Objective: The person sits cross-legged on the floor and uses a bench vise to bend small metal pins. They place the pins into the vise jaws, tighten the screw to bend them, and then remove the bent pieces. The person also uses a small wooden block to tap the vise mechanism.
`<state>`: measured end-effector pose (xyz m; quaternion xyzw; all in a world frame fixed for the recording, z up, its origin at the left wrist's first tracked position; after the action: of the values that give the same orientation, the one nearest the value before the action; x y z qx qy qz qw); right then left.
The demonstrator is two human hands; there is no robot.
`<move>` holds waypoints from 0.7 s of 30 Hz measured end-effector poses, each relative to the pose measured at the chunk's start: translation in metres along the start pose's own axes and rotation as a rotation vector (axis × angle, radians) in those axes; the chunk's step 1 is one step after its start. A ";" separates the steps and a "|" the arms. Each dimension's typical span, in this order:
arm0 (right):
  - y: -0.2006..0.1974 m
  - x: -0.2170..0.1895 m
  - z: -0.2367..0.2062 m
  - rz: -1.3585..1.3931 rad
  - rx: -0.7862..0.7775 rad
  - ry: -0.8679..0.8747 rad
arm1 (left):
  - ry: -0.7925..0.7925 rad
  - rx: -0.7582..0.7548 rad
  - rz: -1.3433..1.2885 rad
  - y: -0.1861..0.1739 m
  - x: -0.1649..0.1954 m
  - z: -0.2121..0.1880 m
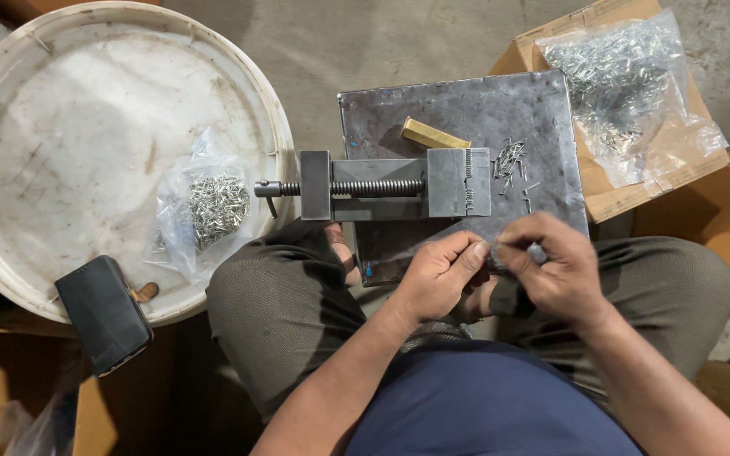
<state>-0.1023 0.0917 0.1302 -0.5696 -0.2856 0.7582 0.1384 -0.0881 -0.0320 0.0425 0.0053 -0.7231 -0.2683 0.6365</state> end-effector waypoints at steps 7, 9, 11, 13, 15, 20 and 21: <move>-0.007 -0.048 0.038 -0.203 0.084 -0.213 | -0.053 0.000 -0.013 0.002 0.001 -0.002; -0.001 -0.056 0.043 -0.248 0.073 -0.236 | -0.094 0.002 -0.012 0.002 0.000 -0.004; 0.002 -0.060 0.046 -0.264 0.066 -0.229 | -0.067 -0.001 0.036 0.001 0.006 -0.005; 0.005 -0.062 0.048 -0.274 0.058 -0.221 | -0.068 0.000 0.073 -0.001 0.009 -0.005; 0.007 -0.062 0.048 -0.276 0.055 -0.215 | -0.092 0.006 0.103 -0.002 0.010 -0.006; 0.009 -0.061 0.049 -0.306 0.059 -0.200 | -0.072 0.008 0.211 -0.003 0.017 -0.006; 0.009 -0.062 0.049 -0.307 0.060 -0.203 | -0.064 0.011 0.219 -0.003 0.018 -0.006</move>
<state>-0.1282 0.0382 0.1826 -0.4357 -0.3589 0.7898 0.2399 -0.0871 -0.0436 0.0583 -0.0788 -0.7408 -0.1931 0.6385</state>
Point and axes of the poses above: each hand's wrist, its own z-axis towards the middle knuckle, its own y-axis out of the palm, x = y × z, the point moved 10 cm from there along z, towards the middle knuckle, and after that the axes turned 3 degrees about -z, right-handed, at the moved point
